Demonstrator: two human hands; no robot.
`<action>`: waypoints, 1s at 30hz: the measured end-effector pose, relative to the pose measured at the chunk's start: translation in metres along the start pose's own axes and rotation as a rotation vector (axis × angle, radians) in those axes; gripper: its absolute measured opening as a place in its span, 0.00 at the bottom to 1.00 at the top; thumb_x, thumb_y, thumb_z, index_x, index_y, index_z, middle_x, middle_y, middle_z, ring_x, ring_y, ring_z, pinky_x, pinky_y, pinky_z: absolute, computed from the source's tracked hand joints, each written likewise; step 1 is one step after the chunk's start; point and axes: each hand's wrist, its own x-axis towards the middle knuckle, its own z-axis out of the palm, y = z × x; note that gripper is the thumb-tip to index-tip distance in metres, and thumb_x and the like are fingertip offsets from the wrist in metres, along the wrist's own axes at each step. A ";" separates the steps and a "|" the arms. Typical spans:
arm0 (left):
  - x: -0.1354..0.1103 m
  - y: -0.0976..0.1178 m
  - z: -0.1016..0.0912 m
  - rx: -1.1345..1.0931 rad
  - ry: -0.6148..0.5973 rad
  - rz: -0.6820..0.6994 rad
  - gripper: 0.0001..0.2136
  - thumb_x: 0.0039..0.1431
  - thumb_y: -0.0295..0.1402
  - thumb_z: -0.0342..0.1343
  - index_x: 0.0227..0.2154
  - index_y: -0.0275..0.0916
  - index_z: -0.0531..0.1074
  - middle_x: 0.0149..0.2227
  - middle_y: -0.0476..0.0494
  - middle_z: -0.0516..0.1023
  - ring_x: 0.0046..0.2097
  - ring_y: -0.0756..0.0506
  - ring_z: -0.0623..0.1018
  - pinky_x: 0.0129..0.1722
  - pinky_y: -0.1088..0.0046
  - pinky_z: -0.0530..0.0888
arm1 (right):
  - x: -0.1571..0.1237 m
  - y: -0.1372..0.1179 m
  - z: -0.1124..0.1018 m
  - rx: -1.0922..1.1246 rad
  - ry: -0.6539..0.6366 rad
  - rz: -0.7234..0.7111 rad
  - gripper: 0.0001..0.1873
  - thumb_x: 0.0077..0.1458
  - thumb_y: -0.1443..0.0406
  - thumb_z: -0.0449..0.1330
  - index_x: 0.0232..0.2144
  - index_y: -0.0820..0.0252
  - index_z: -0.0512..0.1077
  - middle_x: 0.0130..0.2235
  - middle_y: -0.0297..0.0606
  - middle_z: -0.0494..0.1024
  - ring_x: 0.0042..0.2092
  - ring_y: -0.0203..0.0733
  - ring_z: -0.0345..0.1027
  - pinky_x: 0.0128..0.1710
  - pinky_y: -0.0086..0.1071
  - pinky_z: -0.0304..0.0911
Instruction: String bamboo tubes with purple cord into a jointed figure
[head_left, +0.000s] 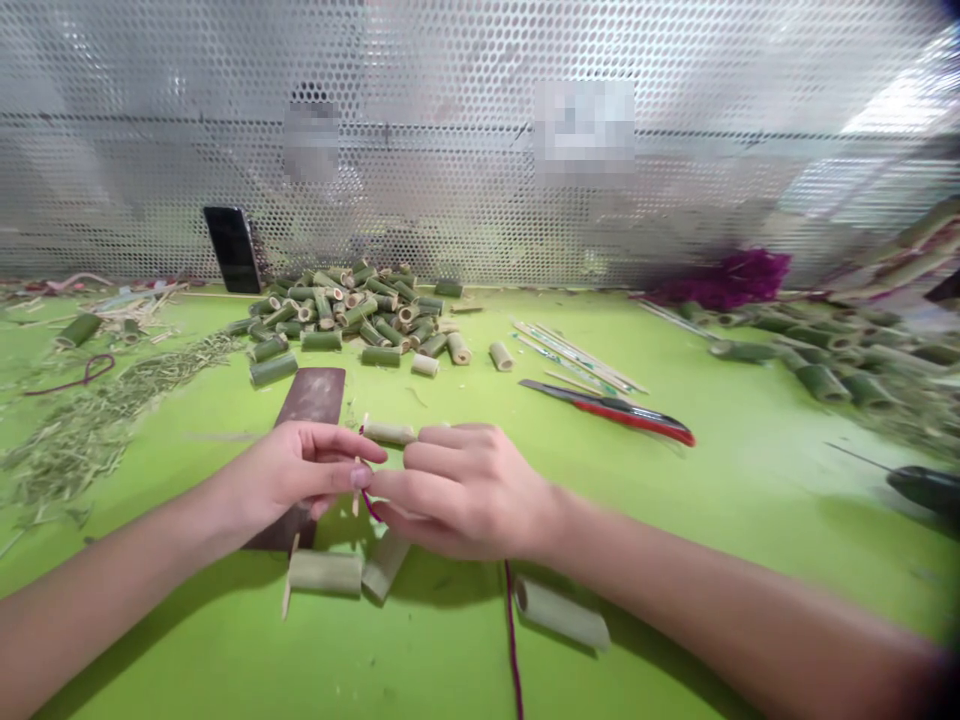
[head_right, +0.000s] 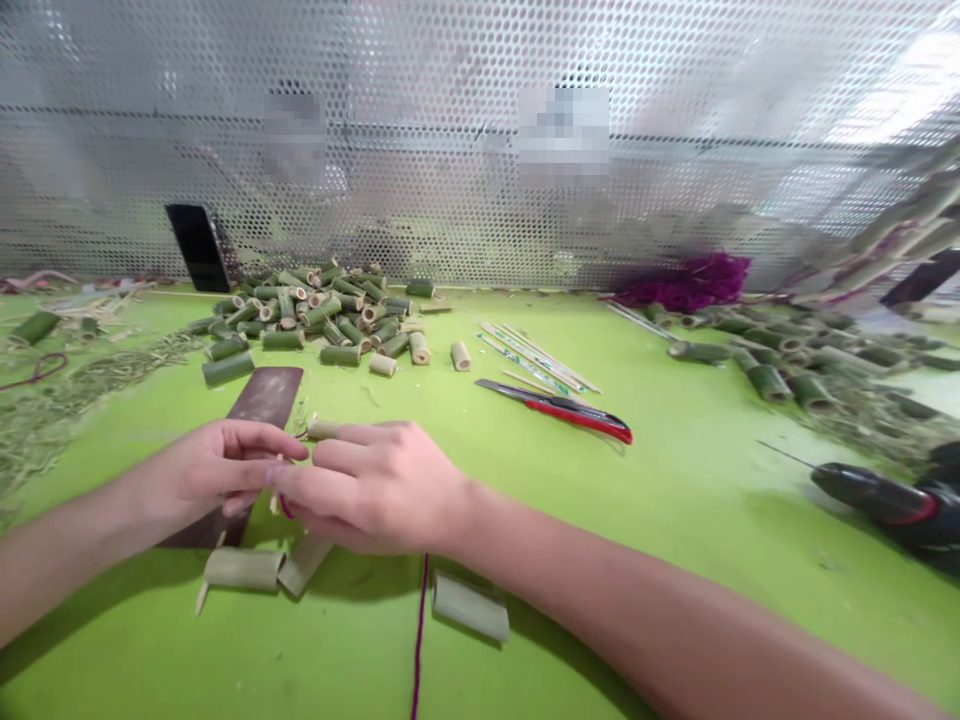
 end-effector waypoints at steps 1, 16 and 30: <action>0.001 -0.002 0.000 -0.026 0.001 -0.004 0.19 0.47 0.44 0.74 0.40 0.40 0.82 0.23 0.53 0.74 0.21 0.55 0.64 0.21 0.78 0.61 | 0.000 0.000 -0.001 -0.022 0.004 -0.019 0.05 0.66 0.68 0.58 0.44 0.59 0.71 0.24 0.26 0.70 0.26 0.34 0.63 0.25 0.32 0.55; -0.006 0.012 0.014 -0.002 0.188 0.152 0.13 0.48 0.37 0.73 0.37 0.40 0.81 0.31 0.49 0.81 0.27 0.52 0.73 0.27 0.76 0.70 | 0.002 -0.008 0.003 0.347 -0.051 0.447 0.04 0.65 0.69 0.56 0.40 0.62 0.70 0.26 0.28 0.73 0.24 0.30 0.62 0.25 0.25 0.57; -0.016 0.012 0.027 0.331 0.412 0.363 0.09 0.56 0.40 0.65 0.37 0.44 0.79 0.35 0.47 0.83 0.34 0.45 0.78 0.30 0.71 0.75 | 0.011 -0.012 0.003 0.620 -0.154 0.932 0.09 0.64 0.61 0.55 0.35 0.60 0.71 0.20 0.23 0.61 0.20 0.29 0.52 0.20 0.25 0.47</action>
